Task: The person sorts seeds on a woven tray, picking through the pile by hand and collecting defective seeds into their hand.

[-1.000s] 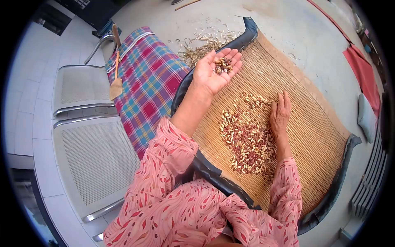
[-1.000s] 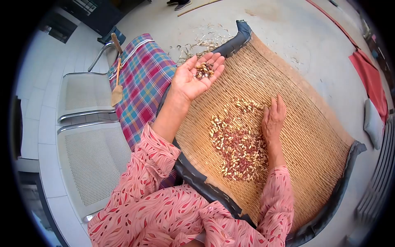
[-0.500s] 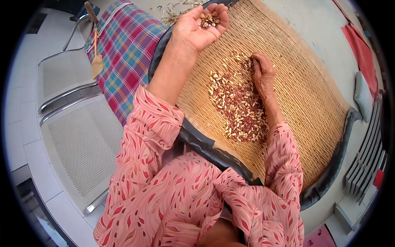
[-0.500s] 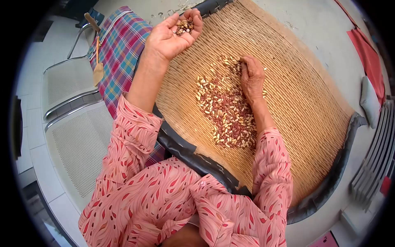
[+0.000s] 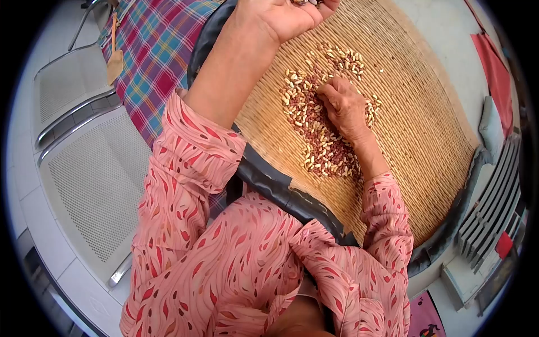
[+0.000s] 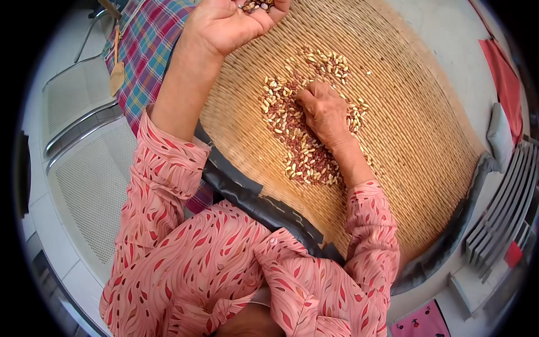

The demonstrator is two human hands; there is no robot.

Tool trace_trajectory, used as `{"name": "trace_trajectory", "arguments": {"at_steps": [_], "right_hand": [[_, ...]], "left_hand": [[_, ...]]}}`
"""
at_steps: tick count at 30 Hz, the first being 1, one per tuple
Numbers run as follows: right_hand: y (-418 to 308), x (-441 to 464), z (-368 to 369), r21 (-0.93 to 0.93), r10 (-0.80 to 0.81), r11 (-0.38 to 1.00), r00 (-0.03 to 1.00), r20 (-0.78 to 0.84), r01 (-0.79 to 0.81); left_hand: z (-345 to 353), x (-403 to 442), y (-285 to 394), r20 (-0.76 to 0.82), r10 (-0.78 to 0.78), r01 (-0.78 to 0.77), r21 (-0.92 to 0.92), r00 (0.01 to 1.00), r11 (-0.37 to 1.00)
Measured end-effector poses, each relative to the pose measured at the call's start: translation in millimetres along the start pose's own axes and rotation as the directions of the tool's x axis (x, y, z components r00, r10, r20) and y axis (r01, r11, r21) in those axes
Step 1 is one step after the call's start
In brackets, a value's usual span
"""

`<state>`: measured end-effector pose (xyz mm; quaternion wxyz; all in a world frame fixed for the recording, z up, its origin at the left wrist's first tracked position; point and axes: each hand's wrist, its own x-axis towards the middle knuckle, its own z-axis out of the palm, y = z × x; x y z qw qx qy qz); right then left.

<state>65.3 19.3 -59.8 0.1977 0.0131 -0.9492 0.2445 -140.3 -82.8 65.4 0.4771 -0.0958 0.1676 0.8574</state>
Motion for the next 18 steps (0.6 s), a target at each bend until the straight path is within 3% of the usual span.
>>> {"name": "trace_trajectory", "arguments": {"at_steps": [5, 9, 12, 15, 16, 18], "right_hand": [[-4.0, 8.9, -2.3, -0.082, 0.012, 0.997, 0.983, 0.184, 0.003], [-9.2, 15.6, -1.5, -0.231, -0.065, 0.964, 0.961, 0.267, 0.130], [-4.1, 10.8, 4.9, -0.274, -0.157, 0.940, 0.972, 0.176, 0.202], [13.0, 1.2, 7.3, -0.140, 0.070, 0.988, 0.997, 0.015, -0.067], [19.8, 7.3, -0.5, 0.023, 0.040, 0.999, 0.985, -0.166, -0.036], [17.4, 25.2, -34.8, 0.087, 0.196, 0.980, 0.936, -0.293, -0.178]], "left_hand": [[1.2, 0.6, 0.0, 0.056, -0.050, 0.053, -0.047, 0.997, 0.998], [0.0, 0.7, -4.0, 0.034, -0.064, 0.065, -0.052, 0.997, 0.997], [-1.9, 2.6, -8.6, 0.020, -0.101, 0.102, -0.074, 0.995, 0.992], [-12.0, 6.1, -17.0, 0.023, -0.114, 0.115, -0.036, 0.993, 0.993], [-16.2, 9.4, -20.7, -0.012, -0.120, 0.119, -0.006, 0.993, 0.993], [-24.6, 16.0, -31.7, -0.079, -0.138, 0.143, 0.054, 0.987, 0.988]]}}
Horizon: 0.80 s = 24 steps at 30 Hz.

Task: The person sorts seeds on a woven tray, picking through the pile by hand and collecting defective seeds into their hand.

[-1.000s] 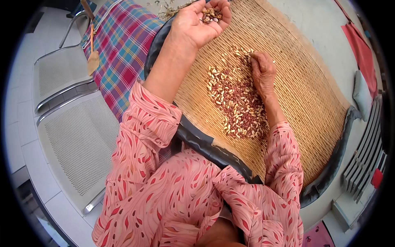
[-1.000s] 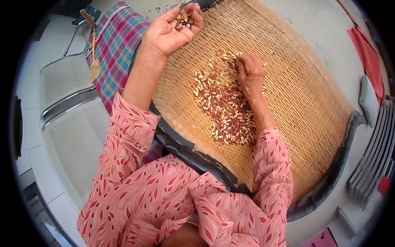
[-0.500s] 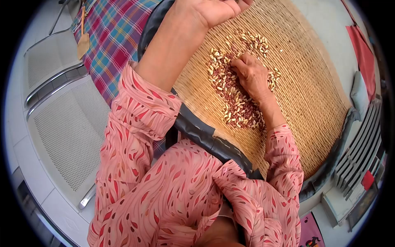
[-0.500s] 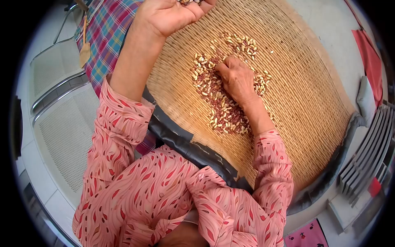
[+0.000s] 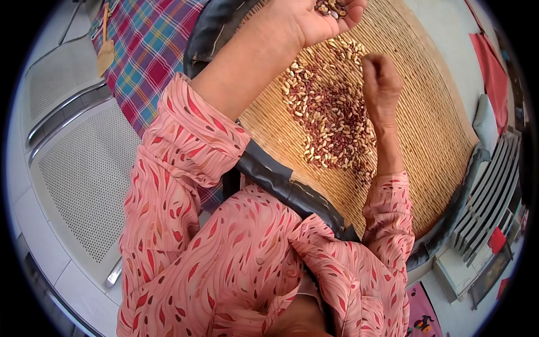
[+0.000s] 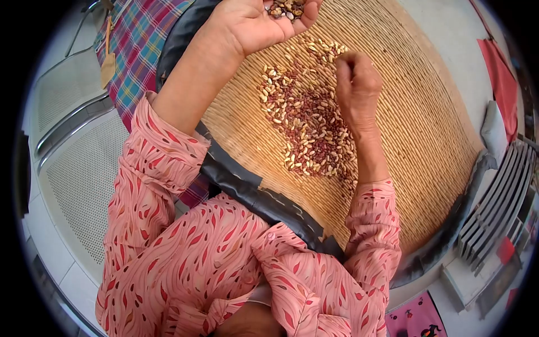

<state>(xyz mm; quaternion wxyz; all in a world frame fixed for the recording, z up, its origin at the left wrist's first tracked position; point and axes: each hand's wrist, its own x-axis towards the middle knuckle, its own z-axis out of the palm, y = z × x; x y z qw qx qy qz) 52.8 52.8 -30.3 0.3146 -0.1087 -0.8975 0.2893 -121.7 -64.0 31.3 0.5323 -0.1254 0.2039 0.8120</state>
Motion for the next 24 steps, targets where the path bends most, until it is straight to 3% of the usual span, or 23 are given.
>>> {"name": "trace_trajectory", "arguments": {"at_steps": [2, 4, 6, 7, 10, 11, 12, 14, 16, 21, 24], "right_hand": [[-10.1, 25.4, -23.2, 0.096, 0.178, 0.981, 0.976, -0.126, -0.166], [-28.1, 45.1, -35.1, 0.184, 0.094, 0.981, 0.976, -0.199, -0.057], [-48.6, 55.7, -38.5, 0.137, -0.111, 0.982, 0.986, -0.127, 0.129], [-54.6, 52.4, -41.9, 0.123, -0.066, 0.990, 0.997, -0.042, 0.070], [-28.7, 56.5, -35.6, 0.117, 0.005, 0.993, 0.980, -0.198, 0.019], [-13.9, 48.5, -33.4, 0.044, 0.086, 0.996, 0.986, -0.140, -0.081], [-2.6, 39.8, -23.3, 0.117, 0.047, 0.993, 0.994, -0.102, -0.035], [13.2, 13.5, -1.3, 0.067, -0.034, 0.997, 0.999, 0.042, 0.032], [11.1, -7.0, 8.4, -0.041, 0.009, 0.999, 0.984, 0.179, -0.002], [10.8, -25.2, 23.3, -0.217, 0.080, 0.976, 0.975, 0.209, -0.033], [9.4, -22.9, 28.9, -0.248, 0.001, 0.967, 0.978, 0.211, 0.052]], "left_hand": [[-9.3, 2.8, -12.2, 0.006, -0.018, 0.017, 0.089, 1.000, 0.996], [-11.1, 1.8, -23.4, 0.008, -0.055, 0.054, 0.120, 0.998, 0.991], [-5.0, -3.1, -32.3, -0.052, -0.079, 0.084, 0.102, 0.996, 0.991], [-3.7, -4.8, -34.2, -0.036, -0.093, 0.096, 0.098, 0.995, 0.991], [0.7, -7.4, -30.6, 0.006, -0.087, 0.086, 0.084, 0.996, 0.993], [1.1, -8.4, -28.0, 0.030, -0.066, 0.064, 0.078, 0.997, 0.995], [1.2, -8.5, -25.5, 0.053, -0.048, 0.044, 0.073, 0.997, 0.996], [2.8, -7.3, -19.2, 0.056, -0.045, 0.041, 0.066, 0.997, 0.997], [6.1, -8.4, -15.3, 0.046, -0.035, 0.032, 0.076, 0.998, 0.997], [11.3, -12.9, -19.5, -0.018, -0.023, 0.024, 0.051, 1.000, 0.998], [10.7, -12.3, -19.4, -0.005, -0.032, 0.032, 0.060, 0.999, 0.998]]}}
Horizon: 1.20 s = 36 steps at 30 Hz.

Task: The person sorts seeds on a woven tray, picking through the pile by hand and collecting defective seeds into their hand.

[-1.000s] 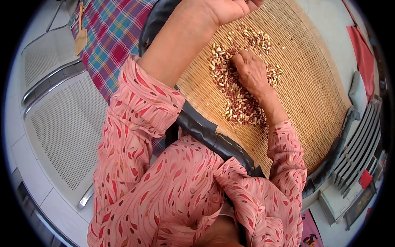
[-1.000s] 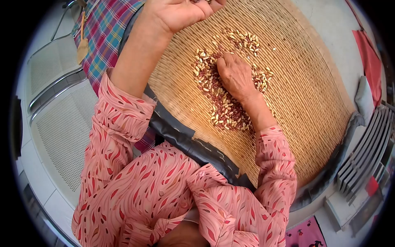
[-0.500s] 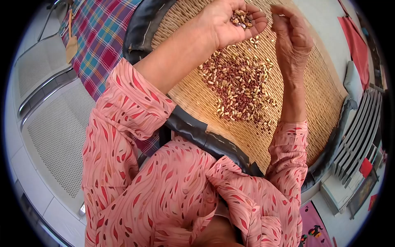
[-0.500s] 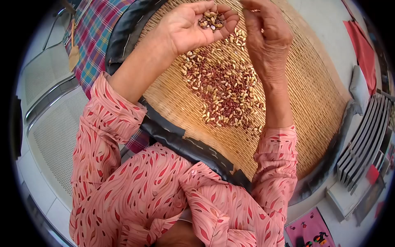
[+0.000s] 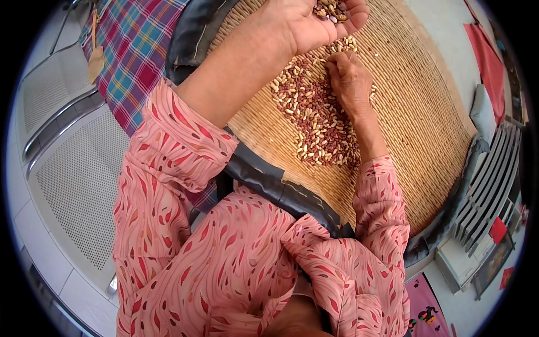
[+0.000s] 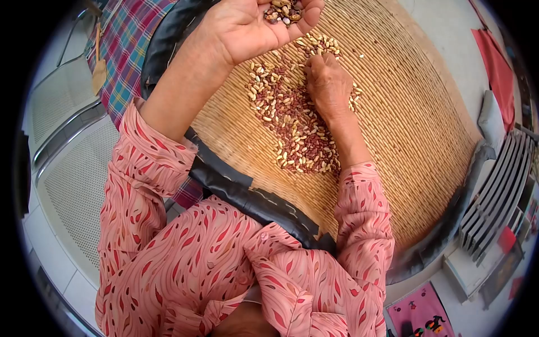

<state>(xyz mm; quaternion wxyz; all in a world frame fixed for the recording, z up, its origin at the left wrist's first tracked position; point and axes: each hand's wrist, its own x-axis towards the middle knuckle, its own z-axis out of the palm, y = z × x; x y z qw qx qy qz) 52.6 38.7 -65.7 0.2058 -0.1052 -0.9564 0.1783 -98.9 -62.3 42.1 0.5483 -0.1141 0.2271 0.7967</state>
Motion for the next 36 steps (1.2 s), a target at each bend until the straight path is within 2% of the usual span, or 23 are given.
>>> {"name": "trace_trajectory", "arguments": {"at_steps": [6, 9, 12, 13, 16, 19, 22, 23, 26, 28, 32, 34, 36], "right_hand": [[-0.4, -4.1, 10.0, -0.263, -0.088, 0.960, 0.994, 0.060, 0.101], [4.8, -6.6, 7.3, -0.205, -0.101, 0.974, 0.995, -0.018, 0.095], [17.5, -3.9, -5.2, 0.137, 0.124, 0.984, 0.988, -0.097, -0.110], [23.7, 1.2, -10.6, 0.177, 0.113, 0.981, 0.976, -0.184, -0.080], [-0.7, 29.3, -53.5, 0.296, 0.360, 0.912, 0.901, -0.241, -0.285], [-28.2, 57.7, -78.2, 0.323, 0.113, 0.946, 0.903, -0.415, 0.030], [-26.5, 66.1, -75.1, 0.545, 0.173, 0.838, 0.944, -0.281, 0.009], [-22.3, 68.0, -67.6, 0.578, 0.194, 0.816, 0.934, -0.299, 0.015], [4.7, 56.1, -28.1, 0.329, 0.146, 0.942, 0.961, -0.234, -0.063], [14.5, 44.1, -4.0, 0.151, 0.105, 0.984, 0.992, -0.063, -0.094], [15.1, 34.4, 9.4, -0.115, 0.031, 0.993, 0.999, -0.030, -0.035], [14.2, 36.3, 9.3, -0.184, 0.000, 0.983, 1.000, 0.024, 0.004], [15.8, 40.0, 12.8, -0.255, -0.035, 0.966, 0.998, 0.048, 0.046]], "left_hand": [[-1.5, 1.5, 4.5, 0.050, 0.005, -0.005, -0.010, 0.999, 1.000], [3.4, -1.7, 4.8, 0.025, 0.029, -0.030, 0.021, 0.999, 0.999], [-1.4, -0.9, 1.3, -0.020, 0.041, -0.040, 0.054, 0.999, 0.998], [-3.5, 0.2, -0.3, -0.037, 0.042, -0.040, 0.069, 0.998, 0.997], [-18.8, 9.4, -4.5, -0.046, 0.008, -0.003, 0.091, 0.999, 0.996], [-21.4, 11.5, -9.4, -0.072, -0.021, 0.025, 0.067, 0.997, 0.997], [-19.8, 12.0, -8.9, -0.079, -0.031, 0.030, -0.011, 0.996, 0.999], [-18.8, 10.6, -7.1, -0.076, -0.031, 0.028, -0.044, 0.997, 0.999], [-8.7, 2.1, 0.7, -0.081, 0.033, -0.040, -0.095, 0.996, 0.995], [-7.9, 2.0, 6.4, -0.021, 0.066, -0.067, -0.032, 0.998, 0.997], [-7.0, 1.1, 13.5, 0.051, 0.065, -0.065, 0.001, 0.997, 0.998], [-5.8, 1.5, 14.3, 0.090, 0.056, -0.058, 0.009, 0.994, 0.998], [0.7, -0.6, 13.1, 0.036, 0.062, -0.061, -0.028, 0.997, 0.998]]}}
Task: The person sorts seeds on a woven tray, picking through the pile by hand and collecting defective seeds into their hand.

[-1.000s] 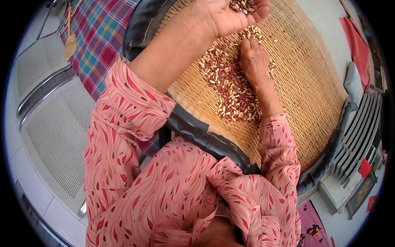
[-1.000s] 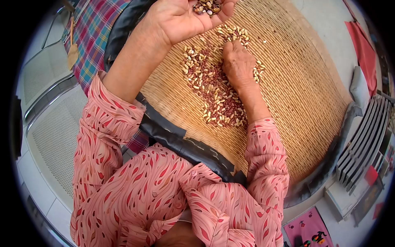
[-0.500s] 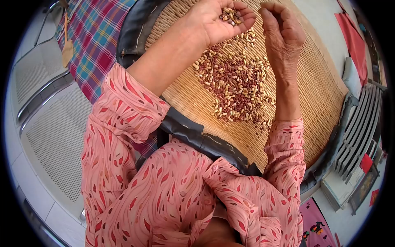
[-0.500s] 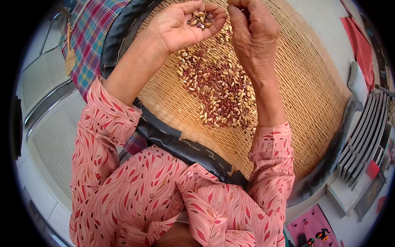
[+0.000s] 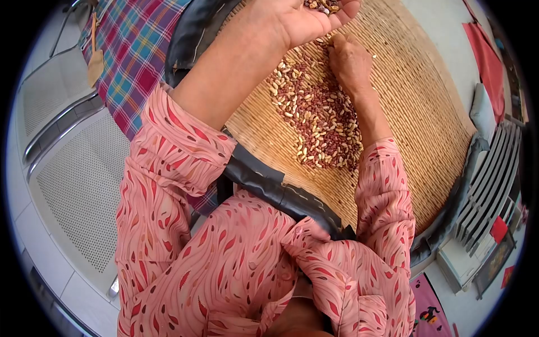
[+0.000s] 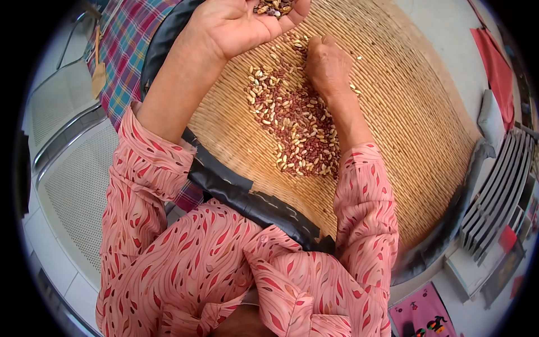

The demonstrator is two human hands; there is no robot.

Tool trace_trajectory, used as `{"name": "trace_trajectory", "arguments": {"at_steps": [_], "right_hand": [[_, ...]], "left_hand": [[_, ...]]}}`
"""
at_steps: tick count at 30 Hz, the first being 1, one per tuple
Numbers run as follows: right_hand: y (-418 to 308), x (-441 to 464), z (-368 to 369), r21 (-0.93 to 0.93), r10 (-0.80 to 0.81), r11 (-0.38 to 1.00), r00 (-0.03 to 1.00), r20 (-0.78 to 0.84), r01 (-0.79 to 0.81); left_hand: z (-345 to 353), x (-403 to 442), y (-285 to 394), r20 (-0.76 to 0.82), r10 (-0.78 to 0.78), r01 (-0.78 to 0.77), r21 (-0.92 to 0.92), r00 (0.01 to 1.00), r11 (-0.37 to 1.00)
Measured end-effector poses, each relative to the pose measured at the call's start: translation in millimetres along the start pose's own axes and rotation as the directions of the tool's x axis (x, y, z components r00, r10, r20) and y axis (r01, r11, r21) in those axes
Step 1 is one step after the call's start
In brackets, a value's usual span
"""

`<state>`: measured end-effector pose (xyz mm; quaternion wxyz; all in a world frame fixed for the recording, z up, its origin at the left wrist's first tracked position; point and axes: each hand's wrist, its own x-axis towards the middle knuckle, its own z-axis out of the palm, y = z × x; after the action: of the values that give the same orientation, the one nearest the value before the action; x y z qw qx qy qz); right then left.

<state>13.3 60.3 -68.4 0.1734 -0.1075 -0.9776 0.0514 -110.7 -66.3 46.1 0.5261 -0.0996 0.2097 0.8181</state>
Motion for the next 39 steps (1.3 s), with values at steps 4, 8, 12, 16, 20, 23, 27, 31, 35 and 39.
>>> {"name": "trace_trajectory", "arguments": {"at_steps": [4, 8, 12, 16, 20, 23, 27, 31, 35, 39], "right_hand": [[-8.7, -0.7, -7.6, -0.051, 0.016, 0.999, 0.998, 0.069, -0.013], [-9.7, -8.4, -5.0, -0.072, -0.031, 0.997, 0.999, 0.034, 0.033], [-3.1, -14.2, 1.8, 0.086, 0.045, 0.995, 0.997, -0.060, -0.040], [3.3, -17.7, -4.0, 0.377, 0.141, 0.924, 0.973, -0.183, -0.063], [-1.1, -14.3, -23.8, 0.581, 0.406, 0.757, 0.912, -0.063, -0.298], [-2.9, 5.6, -51.6, 0.716, 0.569, 0.592, 0.821, -0.046, -0.369], [-14.8, 30.3, -101.7, 0.725, 0.336, 0.668, 0.937, -0.092, -0.169], [35.3, 31.8, -97.6, 0.591, 0.283, 0.802, 0.926, -0.248, -0.087], [124.1, -26.1, -28.0, 0.254, 0.410, 0.901, 0.882, -0.235, -0.351], [89.9, -42.8, -8.7, 0.110, 0.261, 0.961, 0.964, -0.048, -0.255]], "left_hand": [[3.4, -1.9, 0.3, -0.009, -0.008, 0.007, -0.036, 1.000, 0.999], [10.6, -5.0, 0.1, -0.044, -0.004, 0.002, -0.036, 0.999, 0.999], [8.2, -4.1, 0.1, 0.010, -0.004, 0.004, -0.044, 1.000, 0.999], [3.5, -3.3, 0.2, 0.036, -0.018, 0.021, -0.072, 0.999, 0.997], [3.2, -2.5, -1.5, -0.016, 0.019, -0.019, 0.001, 1.000, 1.000], [-13.5, 7.1, -7.3, 0.013, -0.018, 0.018, -0.005, 1.000, 1.000], [-22.7, 7.6, -13.8, -0.108, -0.051, 0.049, -0.020, 0.993, 0.999], [-17.0, 0.0, -8.4, -0.046, -0.028, 0.025, -0.065, 0.999, 0.998], [-8.0, -2.4, -6.7, -0.028, -0.028, 0.024, -0.126, 0.999, 0.992], [1.6, -3.0, -1.6, -0.063, 0.031, -0.033, -0.024, 0.998, 0.999]]}}
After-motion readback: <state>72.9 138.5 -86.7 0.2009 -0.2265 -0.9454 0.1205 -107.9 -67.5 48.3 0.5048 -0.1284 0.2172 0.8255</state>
